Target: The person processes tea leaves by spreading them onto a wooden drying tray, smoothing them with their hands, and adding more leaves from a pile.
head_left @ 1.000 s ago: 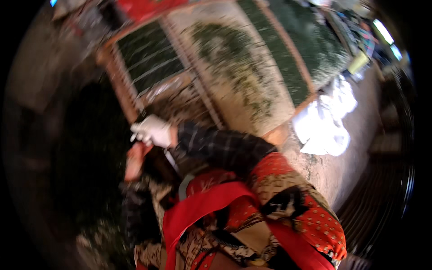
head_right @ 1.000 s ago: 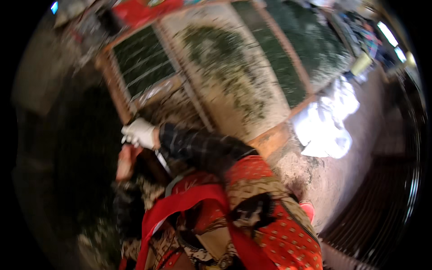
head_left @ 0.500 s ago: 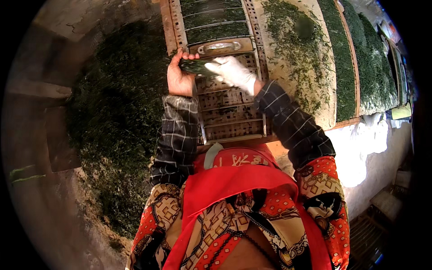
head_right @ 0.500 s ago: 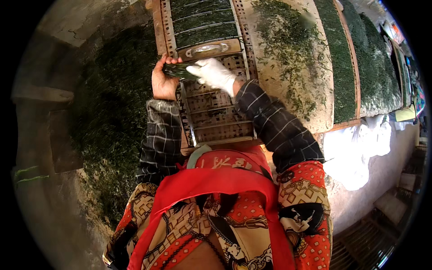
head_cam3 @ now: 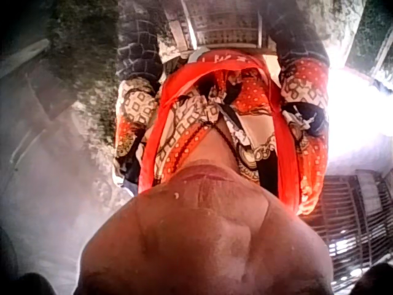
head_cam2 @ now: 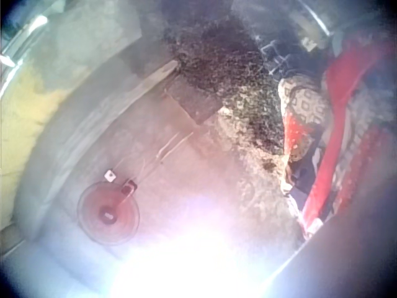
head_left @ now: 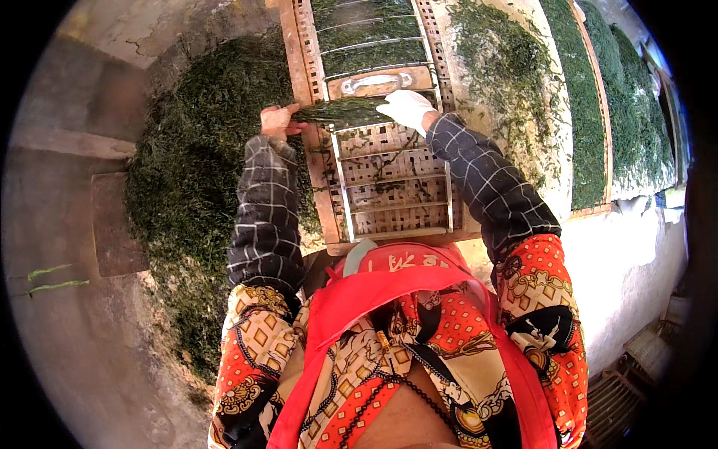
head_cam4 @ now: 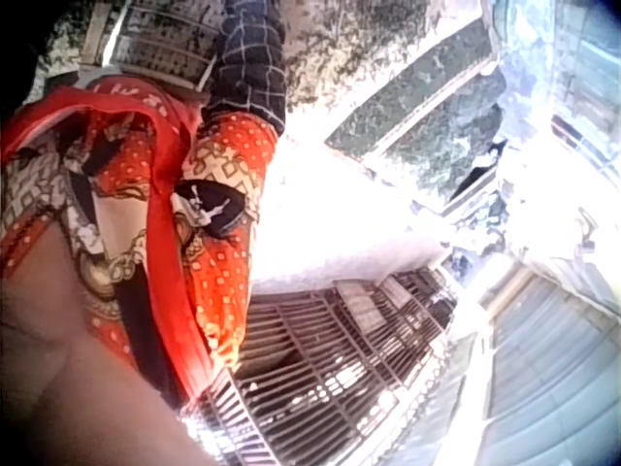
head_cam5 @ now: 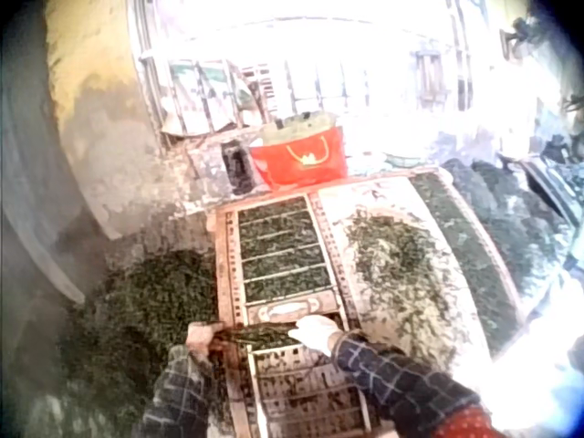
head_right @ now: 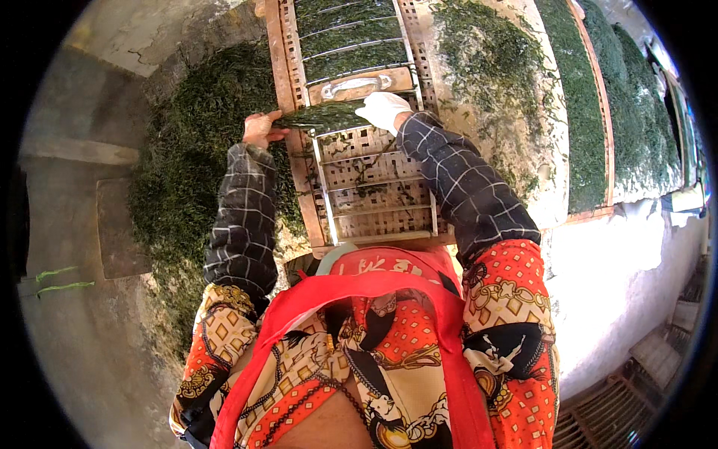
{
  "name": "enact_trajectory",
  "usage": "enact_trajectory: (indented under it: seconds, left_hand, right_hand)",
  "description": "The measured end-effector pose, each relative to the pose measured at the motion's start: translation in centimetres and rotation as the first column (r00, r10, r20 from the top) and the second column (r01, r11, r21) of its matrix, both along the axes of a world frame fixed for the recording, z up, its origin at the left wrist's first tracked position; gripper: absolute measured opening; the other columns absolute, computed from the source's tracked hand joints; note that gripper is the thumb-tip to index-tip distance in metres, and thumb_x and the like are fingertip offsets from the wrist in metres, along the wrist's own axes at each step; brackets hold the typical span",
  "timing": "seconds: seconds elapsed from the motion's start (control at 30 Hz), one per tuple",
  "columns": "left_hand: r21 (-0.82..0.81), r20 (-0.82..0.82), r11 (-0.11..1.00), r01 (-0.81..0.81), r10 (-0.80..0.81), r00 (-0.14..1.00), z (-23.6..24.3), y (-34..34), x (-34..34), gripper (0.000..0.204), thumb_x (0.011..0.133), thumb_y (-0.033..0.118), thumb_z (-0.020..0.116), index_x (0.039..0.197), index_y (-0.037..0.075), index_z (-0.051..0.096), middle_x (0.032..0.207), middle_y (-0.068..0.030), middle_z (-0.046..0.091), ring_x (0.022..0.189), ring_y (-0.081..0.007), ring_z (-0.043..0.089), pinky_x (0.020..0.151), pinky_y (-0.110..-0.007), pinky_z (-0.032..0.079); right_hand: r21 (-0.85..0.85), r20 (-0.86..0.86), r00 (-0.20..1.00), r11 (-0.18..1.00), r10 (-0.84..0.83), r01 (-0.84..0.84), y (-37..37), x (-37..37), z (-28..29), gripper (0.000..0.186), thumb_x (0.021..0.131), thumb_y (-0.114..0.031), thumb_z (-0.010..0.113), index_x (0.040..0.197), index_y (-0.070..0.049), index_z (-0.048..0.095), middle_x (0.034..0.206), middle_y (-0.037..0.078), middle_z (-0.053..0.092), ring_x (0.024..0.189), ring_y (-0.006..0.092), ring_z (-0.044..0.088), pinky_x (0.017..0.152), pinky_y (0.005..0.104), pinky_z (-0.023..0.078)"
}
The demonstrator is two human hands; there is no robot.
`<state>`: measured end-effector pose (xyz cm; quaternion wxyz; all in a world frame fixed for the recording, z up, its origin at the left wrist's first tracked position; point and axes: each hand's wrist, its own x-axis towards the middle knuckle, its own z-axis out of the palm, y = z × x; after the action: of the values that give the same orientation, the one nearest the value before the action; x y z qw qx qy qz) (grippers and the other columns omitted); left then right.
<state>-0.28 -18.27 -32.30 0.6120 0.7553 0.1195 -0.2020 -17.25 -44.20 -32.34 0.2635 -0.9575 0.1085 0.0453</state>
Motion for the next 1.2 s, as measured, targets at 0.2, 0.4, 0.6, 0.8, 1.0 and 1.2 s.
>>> enact_trajectory:
  seconds: [0.2,0.4,0.6,0.8,1.0,1.2]
  left_hand:
    - [0.449,0.083,0.886,0.114,-0.169,0.982,-1.6,6.1,6.3,0.017,0.087,0.011,0.068,0.1,0.001,0.067,0.083,-0.0138,0.069,0.063,-0.0239,0.066,0.052,-0.036,0.055]
    - [0.518,0.643,0.741,0.428,-0.667,0.377,-3.0,0.3,-6.5,0.036,0.09,0.022,0.065,0.122,0.006,0.059,0.126,-0.0157,0.059,0.113,-0.0263,0.058,0.097,-0.038,0.048]
    - [0.891,0.385,0.351,0.287,-0.921,-0.067,-4.0,-3.9,-9.4,0.055,0.098,0.028,0.05,0.148,0.008,0.034,0.155,-0.011,0.032,0.145,-0.0264,0.026,0.12,-0.044,0.014]
    - [0.882,0.394,0.355,0.311,-0.916,-0.073,-4.3,-4.1,-9.0,0.052,0.097,0.023,0.05,0.145,0.008,0.039,0.151,-0.0128,0.037,0.142,-0.0267,0.031,0.12,-0.045,0.016]
    - [0.871,0.418,0.375,0.319,-0.905,-0.079,-4.2,-3.8,-8.9,0.053,0.095,0.021,0.052,0.145,0.01,0.039,0.149,-0.0109,0.041,0.14,-0.026,0.035,0.119,-0.046,0.018]
    - [0.894,0.377,0.339,0.293,-0.922,-0.082,-4.1,-3.8,-9.0,0.058,0.094,0.017,0.054,0.148,0.011,0.035,0.152,-0.0096,0.037,0.143,-0.0244,0.03,0.12,-0.044,0.016]
  right_hand:
    - [0.029,-0.19,0.974,0.99,-0.126,0.134,-0.5,0.0,1.9,0.046,0.089,-0.044,0.056,0.098,-0.001,0.07,0.102,0.021,0.068,0.097,0.0383,0.064,0.084,0.0456,0.049]
    - [0.042,-0.247,0.957,0.985,-0.154,0.169,-1.6,-0.2,1.8,0.046,0.089,-0.044,0.058,0.099,-0.001,0.069,0.1,0.021,0.068,0.095,0.0374,0.065,0.082,0.0441,0.05]
    - [0.345,-0.315,0.935,0.898,-0.162,0.272,-3.3,-0.8,2.7,0.038,0.087,-0.038,0.067,0.086,0.0,0.07,0.065,0.008,0.064,0.046,0.0175,0.057,0.042,0.033,0.045]
    - [0.438,-0.125,0.989,0.889,-0.085,0.132,-7.1,-2.7,1.9,0.034,0.088,-0.032,0.068,0.087,0.002,0.064,0.07,0.007,0.061,0.054,0.0155,0.055,0.047,0.0316,0.044]
    - [0.354,-0.029,0.979,0.914,-0.203,0.2,-8.8,-4.0,2.9,0.036,0.084,-0.034,0.067,0.092,0.001,0.069,0.093,0.017,0.068,0.078,0.0304,0.066,0.071,0.0387,0.052]
    - [-0.133,0.046,0.998,0.99,-0.039,0.045,-12.7,-4.8,2.7,0.035,0.076,-0.032,0.07,0.091,0.0,0.07,0.09,0.02,0.068,0.084,0.0385,0.065,0.075,0.0433,0.051]
